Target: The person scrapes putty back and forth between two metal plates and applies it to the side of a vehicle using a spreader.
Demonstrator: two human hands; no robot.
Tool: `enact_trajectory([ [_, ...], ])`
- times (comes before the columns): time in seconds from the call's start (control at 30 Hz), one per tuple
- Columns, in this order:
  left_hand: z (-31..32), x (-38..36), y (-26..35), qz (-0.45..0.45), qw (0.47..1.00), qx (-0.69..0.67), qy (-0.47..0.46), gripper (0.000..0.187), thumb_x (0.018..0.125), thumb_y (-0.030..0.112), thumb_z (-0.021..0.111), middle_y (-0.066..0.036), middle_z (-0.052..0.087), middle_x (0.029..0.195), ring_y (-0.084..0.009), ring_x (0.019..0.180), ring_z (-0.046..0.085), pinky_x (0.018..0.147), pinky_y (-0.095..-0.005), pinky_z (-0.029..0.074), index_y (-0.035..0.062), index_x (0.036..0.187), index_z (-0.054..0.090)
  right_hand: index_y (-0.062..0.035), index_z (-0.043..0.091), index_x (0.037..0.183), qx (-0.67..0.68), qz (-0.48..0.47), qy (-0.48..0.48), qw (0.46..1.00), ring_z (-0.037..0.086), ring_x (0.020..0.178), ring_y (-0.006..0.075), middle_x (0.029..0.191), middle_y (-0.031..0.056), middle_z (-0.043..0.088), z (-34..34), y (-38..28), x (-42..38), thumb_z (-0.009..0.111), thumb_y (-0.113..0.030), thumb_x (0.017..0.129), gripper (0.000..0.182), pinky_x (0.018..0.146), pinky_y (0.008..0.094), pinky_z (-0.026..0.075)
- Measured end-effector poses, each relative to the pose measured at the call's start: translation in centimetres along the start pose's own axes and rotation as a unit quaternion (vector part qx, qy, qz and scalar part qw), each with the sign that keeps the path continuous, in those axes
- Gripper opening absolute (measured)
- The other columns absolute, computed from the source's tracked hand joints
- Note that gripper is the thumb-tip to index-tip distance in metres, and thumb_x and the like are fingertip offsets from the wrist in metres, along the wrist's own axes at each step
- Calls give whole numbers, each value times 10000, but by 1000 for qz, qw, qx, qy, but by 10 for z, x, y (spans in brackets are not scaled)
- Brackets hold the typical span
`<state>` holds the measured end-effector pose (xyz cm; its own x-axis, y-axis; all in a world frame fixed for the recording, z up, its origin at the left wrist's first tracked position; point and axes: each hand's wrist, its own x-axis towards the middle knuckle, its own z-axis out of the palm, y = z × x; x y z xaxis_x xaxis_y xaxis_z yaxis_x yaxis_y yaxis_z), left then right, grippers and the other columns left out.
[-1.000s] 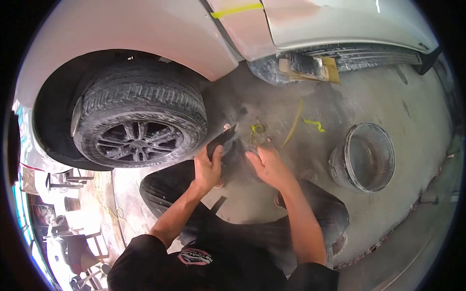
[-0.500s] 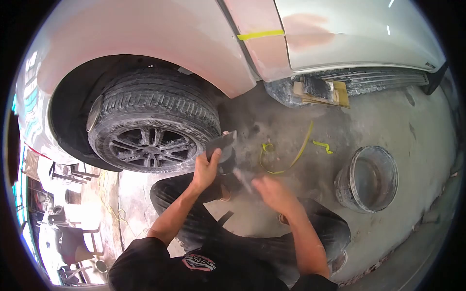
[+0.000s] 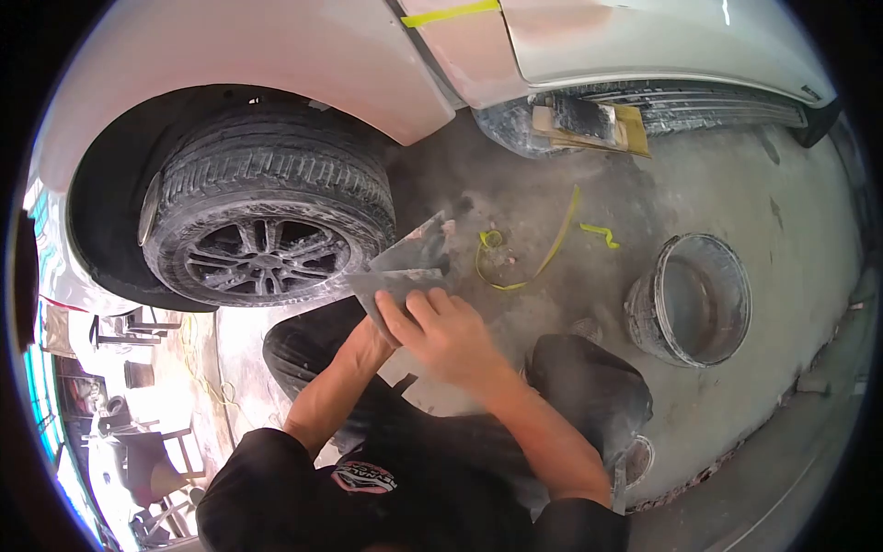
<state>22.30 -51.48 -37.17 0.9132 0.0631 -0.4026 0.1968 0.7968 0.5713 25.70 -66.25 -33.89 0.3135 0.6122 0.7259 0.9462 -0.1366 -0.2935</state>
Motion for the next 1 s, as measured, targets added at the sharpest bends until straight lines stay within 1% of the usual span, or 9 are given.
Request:
enact_trajectory([
  [0.13,-65,17,-11,-157,974,-138,-90,160,988,177,529,-67,643,845,-126,608,634,488,-248,530,55,1078,582,-63,652,1212,32,45,30,998,545,692,225,864,56,516,8,11,0,665,-139,719,499,583,343,495],
  [0.2,-90,16,-11,-239,909,-247,-236,289,991,227,527,-84,665,931,-155,672,662,574,-297,563,76,1236,549,-62,652,1213,29,55,32,998,549,694,230,863,56,513,15,14,-5,668,-129,716,502,583,345,494],
  [0.3,-92,11,-8,-254,917,-272,-146,246,974,259,557,-37,581,702,-102,438,520,372,-222,396,53,1108,563,-66,653,1206,25,89,33,995,569,719,248,875,62,512,26,27,-11,687,-110,719,490,596,370,498],
  [0.43,-69,-3,8,-347,882,-255,-191,279,982,280,558,3,427,610,-90,408,405,368,-208,337,30,1103,528,-49,651,1146,28,228,19,973,589,718,284,835,91,558,43,56,-22,695,-132,817,341,628,379,501],
  [0.53,-75,-12,5,-283,916,-219,-180,260,1010,250,541,-9,505,664,-132,495,522,451,-262,459,27,1143,530,-38,643,1115,93,376,13,922,622,729,255,852,100,640,62,97,-48,688,-212,901,279,657,368,509],
  [0.63,-35,-28,14,-18,976,73,206,233,1030,206,535,-23,619,803,-143,661,617,597,-303,547,8,1152,555,-26,645,1107,259,540,35,800,657,763,189,901,75,692,52,119,-49,683,-241,935,278,687,352,526],
  [0.8,-87,-36,-14,99,901,405,122,241,1012,222,598,9,656,918,-63,822,586,720,-261,513,-7,1068,649,34,614,1163,485,638,124,585,656,879,203,1053,106,690,24,118,-33,697,-273,932,393,766,347,535],
  [0.87,-101,-37,-22,80,815,559,128,259,994,251,637,39,617,806,-23,755,520,660,-244,472,-3,996,688,40,583,1236,460,665,102,579,658,908,209,1129,140,668,31,117,-39,701,-283,927,462,773,342,541],
  [1.0,-51,-24,-12,279,766,561,140,370,973,272,660,-1,505,618,-60,647,411,526,-314,396,-48,791,623,49,528,1335,460,712,3,531,654,1015,243,1272,187,612,28,92,-37,683,-357,926,597,848,373,529],
])
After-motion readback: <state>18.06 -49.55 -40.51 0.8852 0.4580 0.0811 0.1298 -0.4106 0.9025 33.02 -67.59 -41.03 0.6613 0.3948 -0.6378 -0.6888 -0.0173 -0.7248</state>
